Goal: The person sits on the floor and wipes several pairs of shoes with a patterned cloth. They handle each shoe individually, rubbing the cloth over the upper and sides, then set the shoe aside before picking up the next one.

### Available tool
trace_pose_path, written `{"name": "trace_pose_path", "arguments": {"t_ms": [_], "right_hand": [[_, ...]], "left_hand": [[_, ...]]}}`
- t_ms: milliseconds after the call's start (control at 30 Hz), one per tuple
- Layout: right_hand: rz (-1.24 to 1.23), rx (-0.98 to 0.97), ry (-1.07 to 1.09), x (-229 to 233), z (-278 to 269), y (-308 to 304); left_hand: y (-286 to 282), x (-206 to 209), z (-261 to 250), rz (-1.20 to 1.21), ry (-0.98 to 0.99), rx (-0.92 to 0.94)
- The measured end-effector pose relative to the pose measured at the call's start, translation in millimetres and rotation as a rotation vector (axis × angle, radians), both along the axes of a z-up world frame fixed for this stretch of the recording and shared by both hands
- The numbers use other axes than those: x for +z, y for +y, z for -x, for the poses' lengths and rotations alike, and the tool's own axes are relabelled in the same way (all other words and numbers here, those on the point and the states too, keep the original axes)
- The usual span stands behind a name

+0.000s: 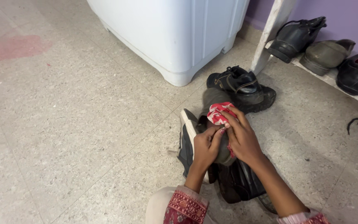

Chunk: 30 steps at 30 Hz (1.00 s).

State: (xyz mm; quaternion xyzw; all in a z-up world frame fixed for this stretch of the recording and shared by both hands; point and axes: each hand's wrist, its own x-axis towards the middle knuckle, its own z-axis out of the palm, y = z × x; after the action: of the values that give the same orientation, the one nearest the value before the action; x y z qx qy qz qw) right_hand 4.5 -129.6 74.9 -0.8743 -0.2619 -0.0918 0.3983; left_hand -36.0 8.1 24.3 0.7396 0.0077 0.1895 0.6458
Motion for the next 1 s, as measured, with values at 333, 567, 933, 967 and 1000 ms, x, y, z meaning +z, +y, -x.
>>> {"name": "trace_pose_path", "arguments": {"t_ms": [333, 567, 933, 967, 1000], "right_hand": [[0.104, -0.014, -0.044, -18.9, 8.1, -18.4], [0.01, -0.014, -0.175, -61.3, 21.2, -18.6], [-0.065, -0.059, -0.017, -59.9, -0.3, -40.1], [-0.057, -0.053, -0.022, -56.8, 0.2, -40.0], [-0.057, -0.05, -0.02, -53.9, 3.2, -39.7]], "left_hand": [[10.5, -18.8, -5.3, -0.034, 0.028, -0.194], [-5.5, -18.9, 4.4, -0.672, 0.123, -0.038], [-20.0, -6.2, 3.9, -0.523, -0.053, 0.035], [-13.2, -2.1, 5.8, -0.443, 0.008, -0.017], [-8.9, 1.3, 8.6, -0.362, 0.072, -0.067]]}}
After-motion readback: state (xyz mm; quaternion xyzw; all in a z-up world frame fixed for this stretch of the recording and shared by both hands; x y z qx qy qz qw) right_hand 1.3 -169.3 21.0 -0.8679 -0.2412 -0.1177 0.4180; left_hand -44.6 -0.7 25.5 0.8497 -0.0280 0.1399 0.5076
